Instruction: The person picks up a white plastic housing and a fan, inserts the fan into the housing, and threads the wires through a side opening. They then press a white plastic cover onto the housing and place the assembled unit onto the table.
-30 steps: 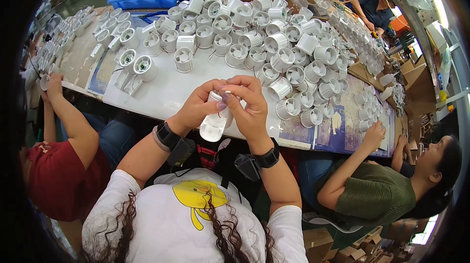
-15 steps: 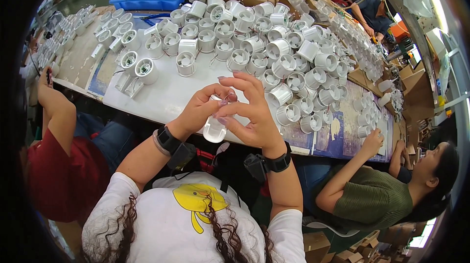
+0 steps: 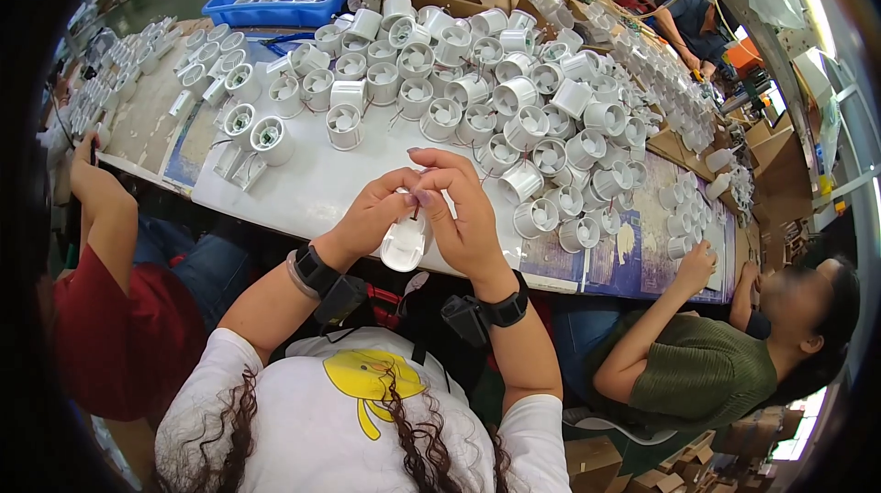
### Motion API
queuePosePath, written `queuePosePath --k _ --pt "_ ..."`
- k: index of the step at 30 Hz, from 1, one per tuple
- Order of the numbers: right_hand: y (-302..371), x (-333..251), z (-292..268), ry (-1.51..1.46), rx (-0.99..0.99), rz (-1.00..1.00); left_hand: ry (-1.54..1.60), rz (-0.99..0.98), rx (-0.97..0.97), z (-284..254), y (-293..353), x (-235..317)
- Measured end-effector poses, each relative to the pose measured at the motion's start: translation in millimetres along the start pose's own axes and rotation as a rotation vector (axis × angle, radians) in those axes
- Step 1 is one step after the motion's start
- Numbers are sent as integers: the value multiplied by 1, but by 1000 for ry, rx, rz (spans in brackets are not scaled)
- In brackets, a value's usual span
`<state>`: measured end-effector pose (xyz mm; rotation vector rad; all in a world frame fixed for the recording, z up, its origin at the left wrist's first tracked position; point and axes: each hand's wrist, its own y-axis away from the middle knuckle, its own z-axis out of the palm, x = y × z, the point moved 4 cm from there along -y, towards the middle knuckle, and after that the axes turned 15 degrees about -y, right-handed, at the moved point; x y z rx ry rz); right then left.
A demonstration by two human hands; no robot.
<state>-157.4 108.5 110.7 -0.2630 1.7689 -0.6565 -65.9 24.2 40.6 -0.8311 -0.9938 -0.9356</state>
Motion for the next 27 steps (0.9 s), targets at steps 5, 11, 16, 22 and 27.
queuePosePath --k 5,11,16,22,27 --pt "9 9 2 -113 175 50 -59 3 24 7 1 5" --pt "9 17 2 -131 172 59 -135 19 59 5 4 4" --pt "16 18 -2 -352 265 213 -46 -17 -6 2 5 7" --pt "22 19 -11 -214 193 209 117 56 85 -6 2 14" --pt "22 17 -5 -165 86 147 80 0 -8 -6 3 9"
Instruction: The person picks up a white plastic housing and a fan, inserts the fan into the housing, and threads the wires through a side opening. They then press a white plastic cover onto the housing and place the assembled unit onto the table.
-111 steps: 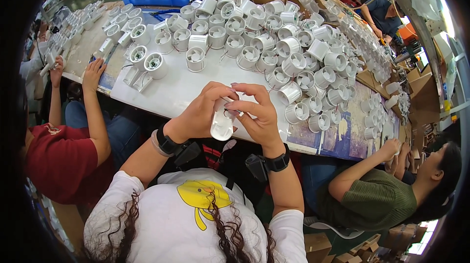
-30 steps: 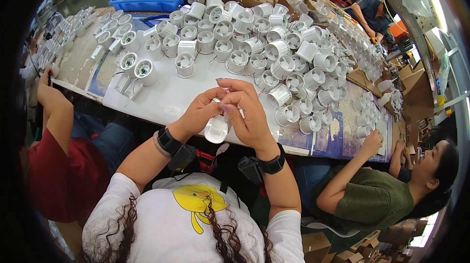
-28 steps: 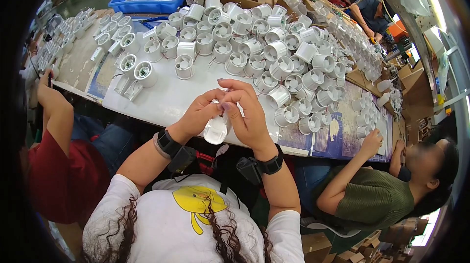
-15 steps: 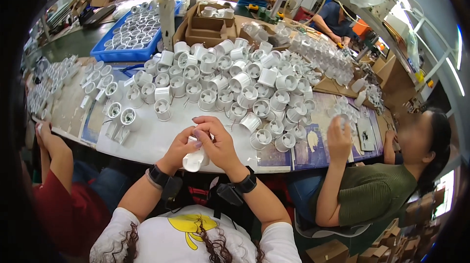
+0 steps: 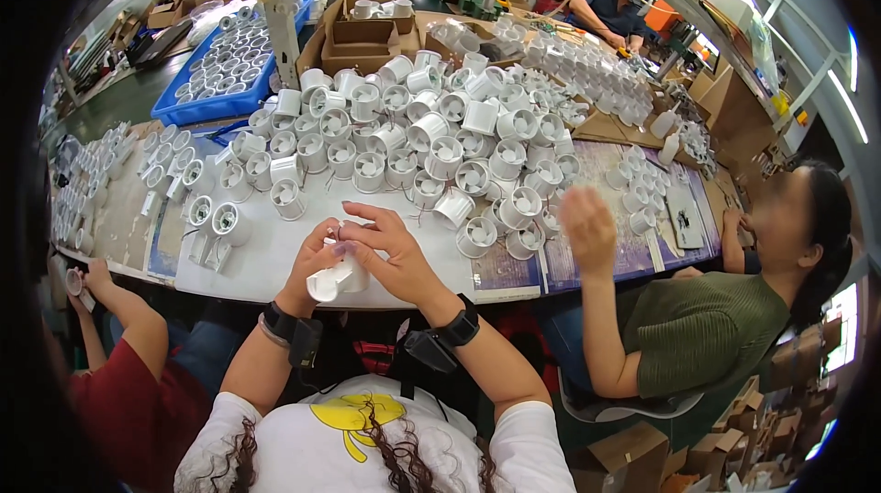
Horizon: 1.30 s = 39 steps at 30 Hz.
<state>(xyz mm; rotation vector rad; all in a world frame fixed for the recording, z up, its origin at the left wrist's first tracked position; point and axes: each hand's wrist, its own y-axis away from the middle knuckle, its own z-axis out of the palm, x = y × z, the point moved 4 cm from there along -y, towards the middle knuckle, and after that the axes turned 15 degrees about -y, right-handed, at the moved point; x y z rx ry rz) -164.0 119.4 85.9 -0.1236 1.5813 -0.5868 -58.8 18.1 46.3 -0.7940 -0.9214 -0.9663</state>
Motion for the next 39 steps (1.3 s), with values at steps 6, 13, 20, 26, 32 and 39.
queuePosePath --k 6,13,20,26,32,39 --pt "1 18 -3 -374 -157 238 -90 -100 -42 4 4 -7" --pt "2 11 0 -295 11 176 -80 -129 -89 5 0 -13" --pt "4 14 2 -333 319 85 -232 -4 -13 12 -9 -10" --pt "7 11 -6 -283 425 46 -750 318 0 27 0 8" --pt "-3 -31 -7 169 162 -305 -802 316 39 31 -1 14" --pt "3 -28 -7 195 105 -305 -874 529 -28 33 0 19"
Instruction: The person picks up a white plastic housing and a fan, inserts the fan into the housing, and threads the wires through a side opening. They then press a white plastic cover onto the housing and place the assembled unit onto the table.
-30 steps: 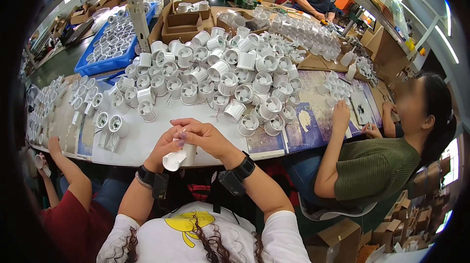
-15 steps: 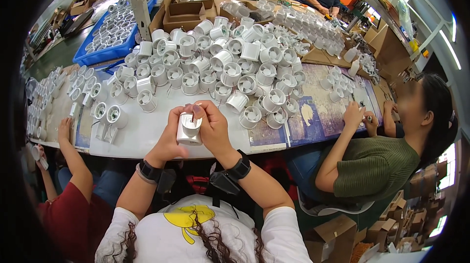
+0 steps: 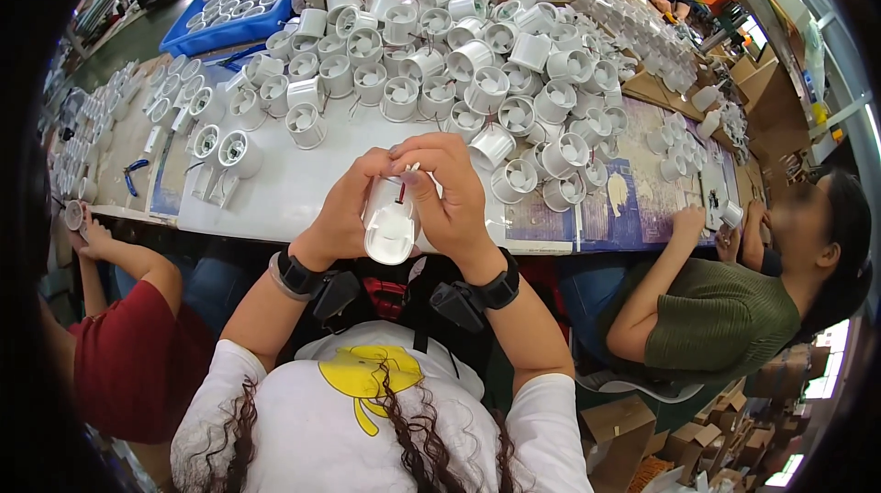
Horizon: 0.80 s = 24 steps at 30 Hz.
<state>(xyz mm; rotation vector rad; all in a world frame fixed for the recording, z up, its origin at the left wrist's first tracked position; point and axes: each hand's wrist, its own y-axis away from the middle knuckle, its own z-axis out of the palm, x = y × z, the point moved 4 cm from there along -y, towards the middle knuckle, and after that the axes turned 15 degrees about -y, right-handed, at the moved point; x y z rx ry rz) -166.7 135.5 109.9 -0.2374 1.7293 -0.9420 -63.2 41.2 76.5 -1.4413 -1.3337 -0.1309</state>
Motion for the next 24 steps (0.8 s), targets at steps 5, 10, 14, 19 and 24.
queuePosePath --k 5,10,14,19,24 --pt "4 -1 5 -94 67 51 22 -15 17 -1 -1 -2" --pt "7 6 9 -171 101 72 -40 7 27 -2 3 -6" --pt "4 4 9 -117 66 50 -1 -64 61 3 3 -7" --pt "8 11 -2 -67 98 108 178 -362 -97 15 5 -7" --pt "8 21 -2 28 126 101 244 -312 -46 15 12 -17"
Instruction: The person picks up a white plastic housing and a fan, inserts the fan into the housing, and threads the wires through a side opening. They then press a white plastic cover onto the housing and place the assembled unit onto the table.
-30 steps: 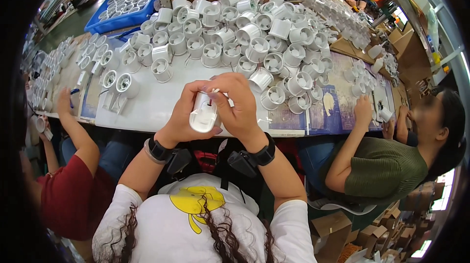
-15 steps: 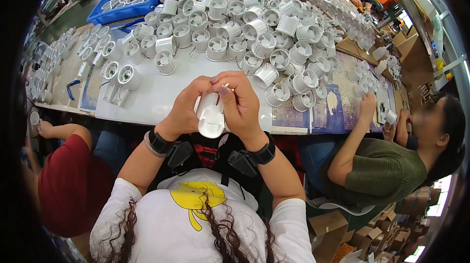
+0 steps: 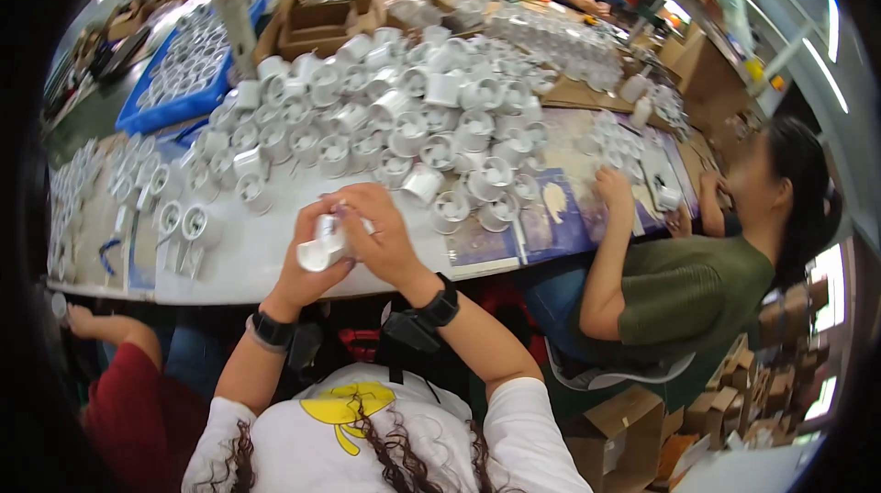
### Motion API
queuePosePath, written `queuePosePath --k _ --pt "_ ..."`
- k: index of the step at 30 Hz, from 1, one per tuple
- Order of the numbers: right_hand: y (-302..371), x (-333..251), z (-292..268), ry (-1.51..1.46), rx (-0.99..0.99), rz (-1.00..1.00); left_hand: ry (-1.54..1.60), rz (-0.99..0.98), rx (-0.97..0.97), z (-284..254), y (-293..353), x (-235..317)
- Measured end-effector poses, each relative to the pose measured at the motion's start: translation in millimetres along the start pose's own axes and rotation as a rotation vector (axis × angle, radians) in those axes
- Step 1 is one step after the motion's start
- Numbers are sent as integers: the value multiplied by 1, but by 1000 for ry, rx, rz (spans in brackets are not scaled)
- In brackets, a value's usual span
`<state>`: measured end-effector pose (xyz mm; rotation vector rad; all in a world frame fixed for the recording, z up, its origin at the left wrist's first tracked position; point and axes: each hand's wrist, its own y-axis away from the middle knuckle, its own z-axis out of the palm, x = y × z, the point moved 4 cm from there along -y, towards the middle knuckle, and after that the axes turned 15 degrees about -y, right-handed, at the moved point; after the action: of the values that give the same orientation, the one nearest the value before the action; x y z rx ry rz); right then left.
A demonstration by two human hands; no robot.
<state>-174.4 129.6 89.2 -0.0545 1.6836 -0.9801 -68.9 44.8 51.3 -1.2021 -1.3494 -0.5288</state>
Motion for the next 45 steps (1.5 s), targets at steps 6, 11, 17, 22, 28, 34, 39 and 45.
queuePosePath --k 6,11,17,22,28,34,39,45 --pt "-2 0 10 -72 -56 31 171 -110 11 -6 9 -12" --pt "-3 3 9 -211 19 111 185 -129 3 -4 4 -7" --pt "-6 21 9 -188 35 95 128 -238 6 -4 10 -15" --pt "-11 12 12 -187 -12 103 -98 -90 49 -15 15 -43" --pt "-22 4 11 -110 -3 -20 -52 -250 110 -9 11 -20" --pt "-36 3 19 -128 -98 98 -239 -180 60 -37 3 -37" --pt "-38 7 40 -149 -148 8 -252 -43 257 -44 8 -16" --pt "-32 6 32 -68 -138 22 -409 66 136 -29 0 -8"
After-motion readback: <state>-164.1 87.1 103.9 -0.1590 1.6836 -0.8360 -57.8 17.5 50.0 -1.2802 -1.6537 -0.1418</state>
